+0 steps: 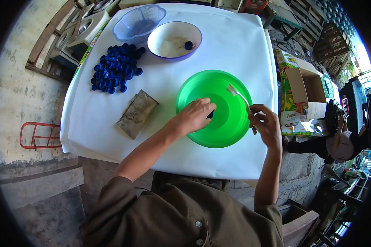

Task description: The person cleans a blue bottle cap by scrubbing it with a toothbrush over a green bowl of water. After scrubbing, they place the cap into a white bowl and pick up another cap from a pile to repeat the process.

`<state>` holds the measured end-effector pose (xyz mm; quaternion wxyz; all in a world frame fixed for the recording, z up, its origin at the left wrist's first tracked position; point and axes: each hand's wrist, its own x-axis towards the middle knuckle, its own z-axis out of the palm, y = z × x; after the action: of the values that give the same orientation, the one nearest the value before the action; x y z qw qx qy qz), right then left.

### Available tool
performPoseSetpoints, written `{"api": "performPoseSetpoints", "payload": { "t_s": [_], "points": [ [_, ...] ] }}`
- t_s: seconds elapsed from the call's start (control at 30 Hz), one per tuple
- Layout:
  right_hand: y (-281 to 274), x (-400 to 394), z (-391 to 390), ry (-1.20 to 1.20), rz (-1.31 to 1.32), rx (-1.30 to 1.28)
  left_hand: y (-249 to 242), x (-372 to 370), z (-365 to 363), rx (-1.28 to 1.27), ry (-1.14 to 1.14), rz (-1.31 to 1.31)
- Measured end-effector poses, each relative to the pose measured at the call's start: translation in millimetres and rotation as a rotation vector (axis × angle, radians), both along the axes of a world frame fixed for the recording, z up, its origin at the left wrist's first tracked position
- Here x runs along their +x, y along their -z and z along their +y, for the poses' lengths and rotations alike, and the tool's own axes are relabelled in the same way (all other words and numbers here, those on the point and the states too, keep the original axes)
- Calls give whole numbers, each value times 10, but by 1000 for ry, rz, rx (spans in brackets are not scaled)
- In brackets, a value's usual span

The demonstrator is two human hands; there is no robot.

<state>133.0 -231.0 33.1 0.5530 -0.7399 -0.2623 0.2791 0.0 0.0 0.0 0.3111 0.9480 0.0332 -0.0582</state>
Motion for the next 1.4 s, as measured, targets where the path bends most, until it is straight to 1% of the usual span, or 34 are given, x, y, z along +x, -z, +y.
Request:
{"api": "performPoseSetpoints", "payload": {
  "t_s": [0.03, 0.07, 0.1, 0.4, 0.5, 0.6, 0.7, 0.8, 0.9, 1.0, 1.1, 1.2, 1.3, 1.4],
  "points": [
    [5, -75, 22, 8, -6, 1, 81, -2, 29, 40, 9, -2],
    [55, -142, 35, 18, 51, 44, 140, -11, 57, 80, 19, -4],
    [96, -121, -128, 32, 80, 56, 162, 71, -90, 90, 10, 14],
    [81, -267, -430, 37, 213, 94, 147, 47, -203, 139, -75, 117],
    [66, -253, -443, 63, 238, 116, 38, 60, -213, 10, -157, 103],
    [63, -225, -457, 54, 232, 134, -86, 59, -206, -79, -223, 65],
    [79, -213, -457, 57, 248, 122, -71, 13, -206, -213, -266, -45],
    [93, -208, -451, 46, 249, 132, -26, -23, -187, -188, -185, -168],
    [100, -200, -452, 49, 258, 114, 7, -25, -195, 25, -125, -316],
    [107, -202, -427, 51, 260, 132, 96, -5, -201, 11, -118, -143],
    [120, -191, -405, 43, 242, 123, 61, 7, -235, -2, -108, 16],
    [150, -172, -410, 37, 237, 110, 62, 2, -277, 78, -101, 24],
    [165, -166, -404, 33, 243, 124, 74, -15, -292, 85, -82, 56],
    [155, -164, -404, 26, 218, 98, -53, 42, -272, -67, -117, 72]
  ]
}}
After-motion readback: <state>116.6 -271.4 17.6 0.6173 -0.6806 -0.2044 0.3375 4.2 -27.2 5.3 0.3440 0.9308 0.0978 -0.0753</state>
